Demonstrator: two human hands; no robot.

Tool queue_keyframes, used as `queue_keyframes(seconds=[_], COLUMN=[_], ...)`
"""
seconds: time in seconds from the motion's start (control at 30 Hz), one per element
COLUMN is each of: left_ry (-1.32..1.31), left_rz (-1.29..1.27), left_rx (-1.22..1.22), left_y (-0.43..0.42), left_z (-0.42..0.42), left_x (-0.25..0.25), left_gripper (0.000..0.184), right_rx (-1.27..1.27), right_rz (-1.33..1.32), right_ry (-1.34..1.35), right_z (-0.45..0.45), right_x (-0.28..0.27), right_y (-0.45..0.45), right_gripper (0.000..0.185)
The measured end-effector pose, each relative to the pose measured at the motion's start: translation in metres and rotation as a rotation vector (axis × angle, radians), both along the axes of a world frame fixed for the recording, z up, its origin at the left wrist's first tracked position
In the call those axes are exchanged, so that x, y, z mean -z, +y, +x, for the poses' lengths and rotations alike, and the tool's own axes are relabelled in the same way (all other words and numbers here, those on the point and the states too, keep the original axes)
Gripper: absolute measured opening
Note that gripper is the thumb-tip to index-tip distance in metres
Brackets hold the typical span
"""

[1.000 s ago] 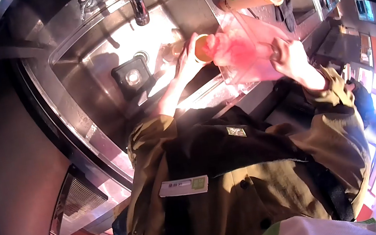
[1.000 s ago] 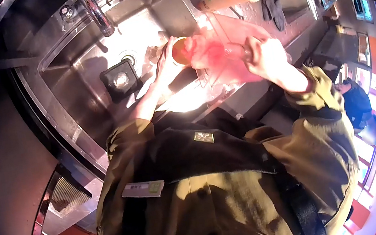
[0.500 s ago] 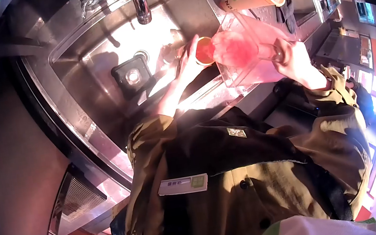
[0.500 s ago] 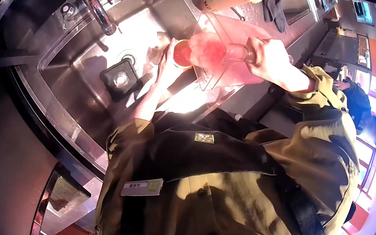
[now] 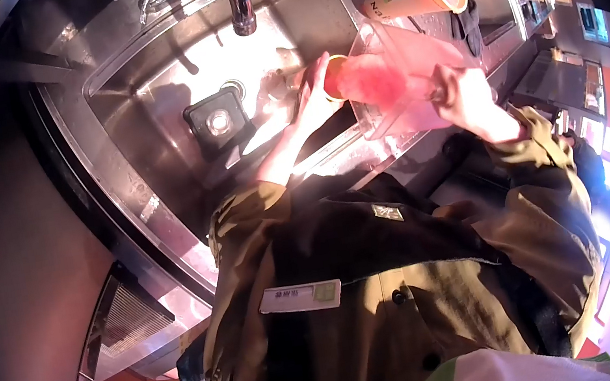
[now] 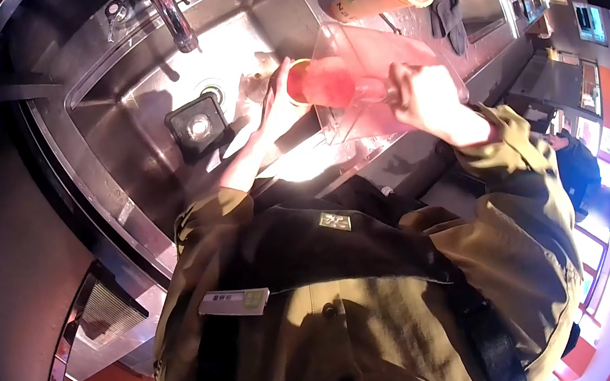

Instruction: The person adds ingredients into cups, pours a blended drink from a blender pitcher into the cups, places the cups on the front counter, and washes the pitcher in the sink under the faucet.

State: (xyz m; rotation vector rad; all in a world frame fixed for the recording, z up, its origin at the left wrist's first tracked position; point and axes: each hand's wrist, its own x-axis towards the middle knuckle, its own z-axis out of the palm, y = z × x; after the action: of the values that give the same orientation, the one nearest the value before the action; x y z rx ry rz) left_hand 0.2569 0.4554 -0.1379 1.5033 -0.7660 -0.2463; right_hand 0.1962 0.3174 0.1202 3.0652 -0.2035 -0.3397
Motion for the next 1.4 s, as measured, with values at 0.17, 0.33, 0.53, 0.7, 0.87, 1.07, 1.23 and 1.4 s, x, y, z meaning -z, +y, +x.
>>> queue_keyframes(seconds=[0.17,0.33,0.53,0.7,0.87,1.07,1.23,1.4], left_ry=[-0.053,0.009,0.027,0.034,0.021,0.028,0.056,0.078], left_rz=[-0.137,-0.066,-0.065,-0.061,-0.063,-0.068,-0.105,-0.115], left_rx=[-0.023,-0.038,-0.007,-0.012,-0.021,-0.01,-0.046,-0.016], left_y=[-0.006,-0.007,-0.003,-0.007,-0.004,-0.009,-0.014,-0.012], left_z=[-0.001,-0.001,-0.001,0.004,0.004,0.0,-0.004,-0.006], left_x=[0.001,0.005,-0.001,0.002,0.014,0.017,0.02,0.024], left_gripper=[0.099,0.096,0.098,0.095,0.095,0.095,0.096,0.099], right_rx=[-0.025,-0.019,-0.017,0.008,0.018,0.007,0.002,-0.008], right_rz=[-0.011,-0.022,-0.019,-0.005,-0.054,-0.006,-0.055,-0.059], right_ry=[-0.052,0.004,0.001,0.034,0.03,0.035,0.053,0.056], right_z=[0.003,0.004,0.006,0.011,0.01,0.014,0.011,0.014], right_x=[-0.011,-0.014,-0.011,-0.013,-0.004,-0.003,-0.004,-0.002], right_y=[0.007,0.004,0.004,0.006,0.004,0.008,0.005,0.001], right_gripper=[0.011,0.012,0.012,0.011,0.011,0.014,0.014,0.016])
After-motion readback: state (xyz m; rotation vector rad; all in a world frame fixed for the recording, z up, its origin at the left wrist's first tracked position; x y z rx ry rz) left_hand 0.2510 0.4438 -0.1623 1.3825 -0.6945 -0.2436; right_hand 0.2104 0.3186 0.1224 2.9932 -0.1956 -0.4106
